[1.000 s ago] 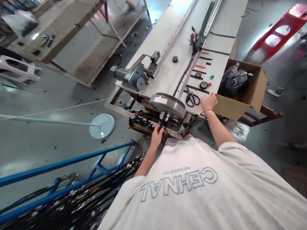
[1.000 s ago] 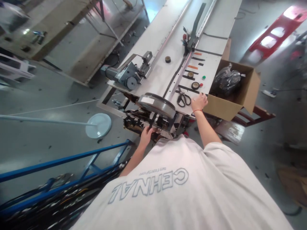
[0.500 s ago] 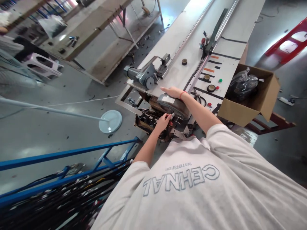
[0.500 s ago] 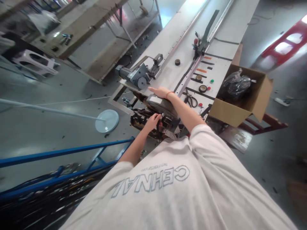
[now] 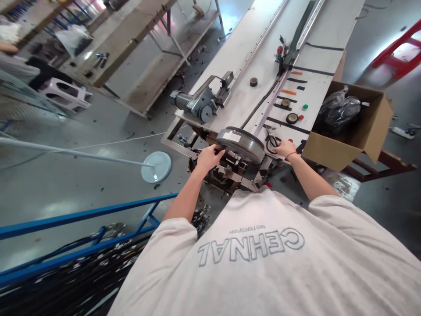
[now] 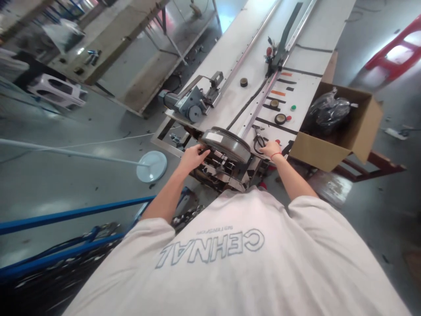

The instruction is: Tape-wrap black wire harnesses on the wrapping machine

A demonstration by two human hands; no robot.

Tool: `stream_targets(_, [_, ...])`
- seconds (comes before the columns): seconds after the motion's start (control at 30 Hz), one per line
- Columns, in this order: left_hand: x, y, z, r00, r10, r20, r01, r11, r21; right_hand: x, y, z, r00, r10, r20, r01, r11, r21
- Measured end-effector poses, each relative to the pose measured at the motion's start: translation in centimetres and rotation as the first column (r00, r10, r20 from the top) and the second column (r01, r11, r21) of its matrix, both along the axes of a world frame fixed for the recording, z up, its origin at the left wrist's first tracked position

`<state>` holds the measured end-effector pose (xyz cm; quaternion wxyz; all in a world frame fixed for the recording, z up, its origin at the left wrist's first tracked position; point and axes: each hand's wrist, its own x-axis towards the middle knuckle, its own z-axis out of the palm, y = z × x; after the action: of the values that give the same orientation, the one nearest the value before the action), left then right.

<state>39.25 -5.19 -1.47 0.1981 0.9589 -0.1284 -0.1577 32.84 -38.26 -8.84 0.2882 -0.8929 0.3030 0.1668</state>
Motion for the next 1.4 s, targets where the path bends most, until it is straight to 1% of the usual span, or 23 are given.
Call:
stream_targets(0.07, [0.2,0.3,0.0,1.000,0.000,-0.012,0.000,0.999,-0.038,-1.6,-0.2,1.1,0.995,-0.073,0.062,0.046,0.934,0.353])
stream_targets(0.13, [0.1,0.4,-0.4,1.000,0.008,-0.021,-0.010,0.997,-0.080,-3.9,0.6,2.8,0.971,-0.088,0.223,-0.081,0.755,0.651])
stream_targets(0.17, [0.0,0.4,-0.7,1.000,0.012,-0.025,-0.015,0.995,-0.100,-5.2,1.3,3.7,0.953,-0.050,0.300,-0.202,0.631,0.749])
stream_targets(0.23, [-0.1,0.5,-1.1,0.999,0.023,-0.032,-0.027,0.991,-0.130,-7.4,3.7,5.4,0.916,0.084,0.391,-0.397,0.309,0.864])
stream_targets(0.3, [-0.1,0.5,-1.2,0.999,0.028,-0.040,-0.034,0.988,-0.150,-8.3,7.0,6.2,0.888,0.281,0.365,-0.369,-0.040,0.929])
stream_targets(0.33, [0.0,0.5,-1.2,0.999,0.027,-0.041,-0.032,0.988,-0.150,-8.1,8.9,6.2,0.866,0.378,0.329,-0.285,-0.169,0.944])
stream_targets(0.37, [0.0,0.4,-1.0,0.999,0.022,-0.039,-0.027,0.989,-0.143,-7.5,10.8,5.8,0.843,0.456,0.286,-0.189,-0.248,0.950])
stream_targets(0.4, [0.0,0.3,-0.8,0.999,0.014,-0.035,-0.018,0.991,-0.129,-6.6,12.6,5.3,0.827,0.509,0.236,-0.100,-0.280,0.955])
stream_targets(0.43, [0.0,0.2,-0.7,1.000,0.008,-0.022,-0.010,0.995,-0.104,-5.5,14.2,4.6,0.826,0.535,0.176,-0.032,-0.266,0.963])
stream_targets(0.47, [0.0,0.0,-0.5,1.000,0.009,0.002,-0.009,0.998,-0.067,-4.4,15.5,3.9,0.847,0.521,0.105,0.010,-0.213,0.977])
stream_targets(0.57, [0.3,-0.5,-0.8,0.990,0.068,0.127,-0.082,0.991,0.110,-2.6,17.2,2.6,0.939,0.341,-0.054,0.035,0.062,0.997])
stream_targets(0.63, [0.9,-0.4,-1.6,0.973,0.139,0.184,-0.176,0.963,0.204,-3.6,16.3,2.9,0.956,0.292,-0.038,-0.009,0.158,0.987])
stream_targets(0.73, [1.8,0.6,-3.1,0.971,0.237,0.037,-0.240,0.956,0.171,-7.1,12.4,4.6,0.925,0.373,0.077,-0.111,0.069,0.991])
stream_targets(0.77, [1.8,1.1,-3.6,0.963,0.242,-0.117,-0.235,0.969,0.076,-8.2,10.8,5.2,0.922,0.371,0.110,-0.137,0.048,0.989])
stream_targets(0.83, [1.3,1.8,-4.5,0.873,0.148,-0.465,-0.259,0.948,-0.183,-10.0,7.6,6.0,0.942,0.307,0.135,-0.169,0.086,0.982])
stream_targets(0.9, [-0.1,2.0,-5.3,0.738,0.003,-0.675,-0.364,0.844,-0.393,-10.9,5.0,6.2,0.974,0.188,0.129,-0.170,0.225,0.959])
stream_targets(0.97, [-2.1,1.5,-6.0,0.662,-0.092,-0.744,-0.504,0.681,-0.532,-10.8,3.3,5.5,0.991,0.081,0.106,-0.132,0.455,0.881])
stream_targets(1.07, [-5.0,0.1,-6.9,0.682,-0.184,-0.708,-0.634,0.335,-0.697,-9.7,2.0,3.7,0.997,0.060,0.049,-0.077,0.859,0.505])
stream_targets(1.1, [-5.7,-0.3,-7.0,0.712,-0.185,-0.677,-0.630,0.256,-0.733,-9.1,1.9,3.0,0.997,0.080,0.015,-0.081,0.942,0.327])
stream_targets(1.17, [-6.6,-0.9,-7.2,0.748,-0.156,-0.646,-0.625,0.163,-0.763,-7.8,1.8,1.7,0.992,0.113,-0.050,-0.111,0.993,0.046])
stream_targets(1.27, [-6.4,-1.2,-7.0,0.664,-0.154,-0.731,-0.725,0.104,-0.681,-5.3,1.7,0.1,0.987,0.155,-0.031,-0.157,0.986,-0.065])
stream_targets(1.33, [-5.6,-1.5,-6.5,0.562,-0.210,-0.800,-0.794,0.136,-0.593,-3.1,0.8,-0.4,0.984,0.162,0.075,-0.156,0.984,-0.080])
stream_targets(1.4, [-4.6,-1.9,-5.7,0.477,-0.281,-0.833,-0.794,0.269,-0.545,-0.3,-1.2,-0.6,0.972,0.133,0.193,-0.110,0.986,-0.128])
